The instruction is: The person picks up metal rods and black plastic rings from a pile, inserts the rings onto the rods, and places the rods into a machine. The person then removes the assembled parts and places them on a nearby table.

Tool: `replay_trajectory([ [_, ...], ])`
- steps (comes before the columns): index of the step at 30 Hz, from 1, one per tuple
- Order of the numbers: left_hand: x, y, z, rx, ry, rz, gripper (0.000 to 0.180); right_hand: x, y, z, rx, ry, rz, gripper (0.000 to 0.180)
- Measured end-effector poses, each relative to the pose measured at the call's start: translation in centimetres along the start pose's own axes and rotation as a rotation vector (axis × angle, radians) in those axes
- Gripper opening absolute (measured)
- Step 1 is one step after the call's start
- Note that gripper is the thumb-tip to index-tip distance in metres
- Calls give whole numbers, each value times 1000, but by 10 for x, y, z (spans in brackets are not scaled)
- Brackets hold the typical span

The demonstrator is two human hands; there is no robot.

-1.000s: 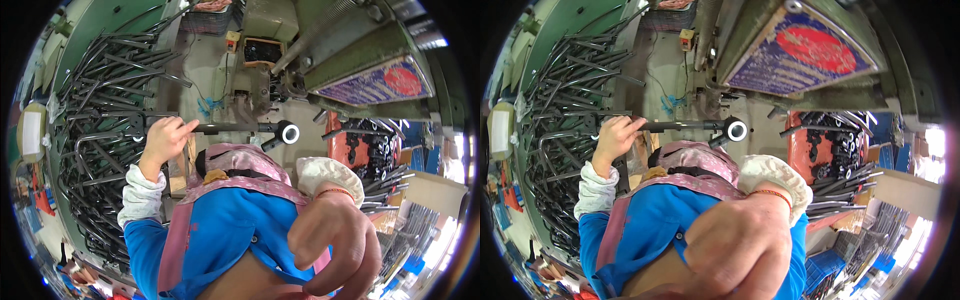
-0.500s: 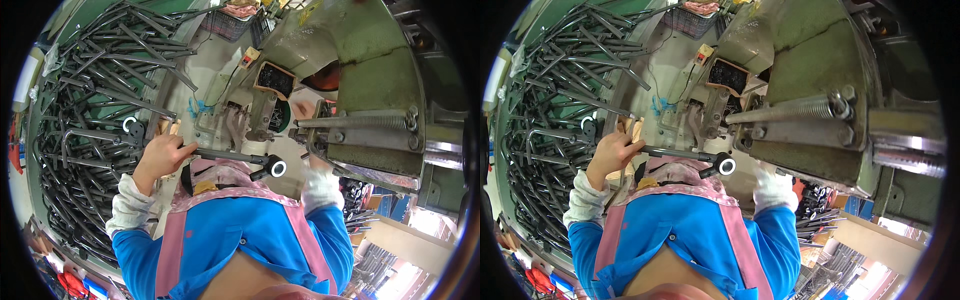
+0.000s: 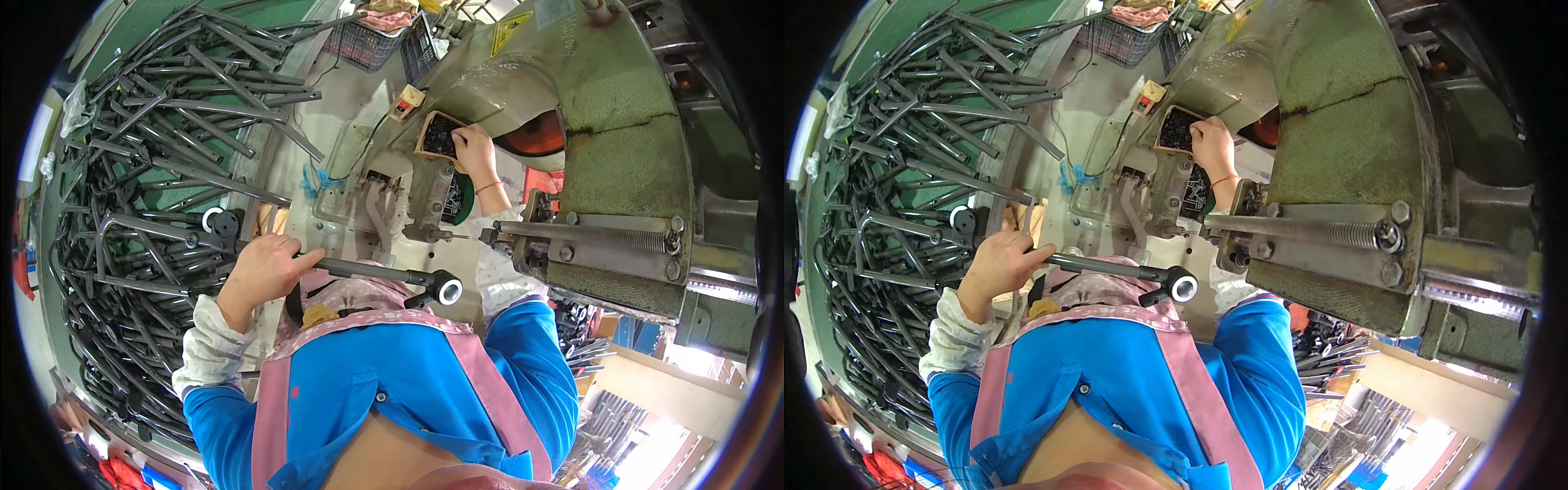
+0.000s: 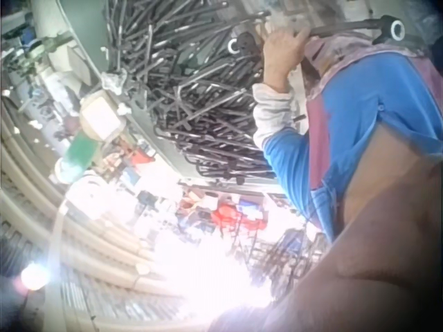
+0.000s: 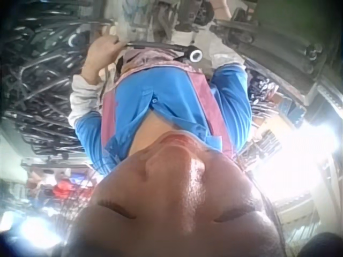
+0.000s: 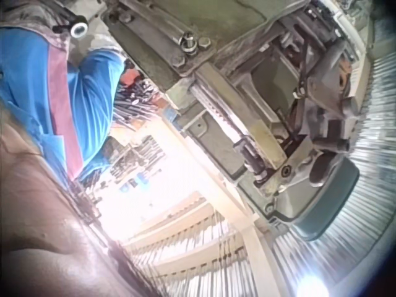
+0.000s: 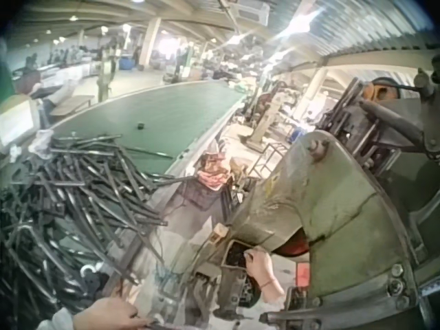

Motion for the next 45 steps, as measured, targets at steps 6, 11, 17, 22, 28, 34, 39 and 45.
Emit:
replay_trajectory([
  [6, -3, -1, 2, 10, -5, 32, 27, 1, 10, 12, -25, -57, -34, 15],
  [11, -8, -1, 0, 7, -38, 54, 27, 3, 7, -3, 44, 16, -114, 15],
  [17, -9, 0, -2, -25, -28, 71, 28, 53, 38, 2, -595, -257, -89, 21],
  [22, -5, -3, 2, -6, -31, 9, 35, 164, 73, 40, -857, -225, -142, 22],
  [28, -6, 3, 3, -15, -59, 14, 39, 180, 91, 104, -871, -393, -49, 16],
  [34, -3, -4, 5, -55, -122, 4, 34, 178, 95, 118, -586, -311, -179, 14],
  [39, 7, 2, 3, -21, -110, -29, 36, 173, 101, 134, -128, 20, -148, 13],
  [45, 19, 11, 12, 61, -83, -99, 28, 207, 93, 113, -18, -83, 513, 30],
])
Point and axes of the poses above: each hand's wrist, its own x-axis away from the middle knuckle, its own y-axis out of the back of the hand, z = x × y, the point moved 3 cm from there along -x, towards the middle knuckle, and after that the axes turned 6 degrees about y, right-handed, at the moved point
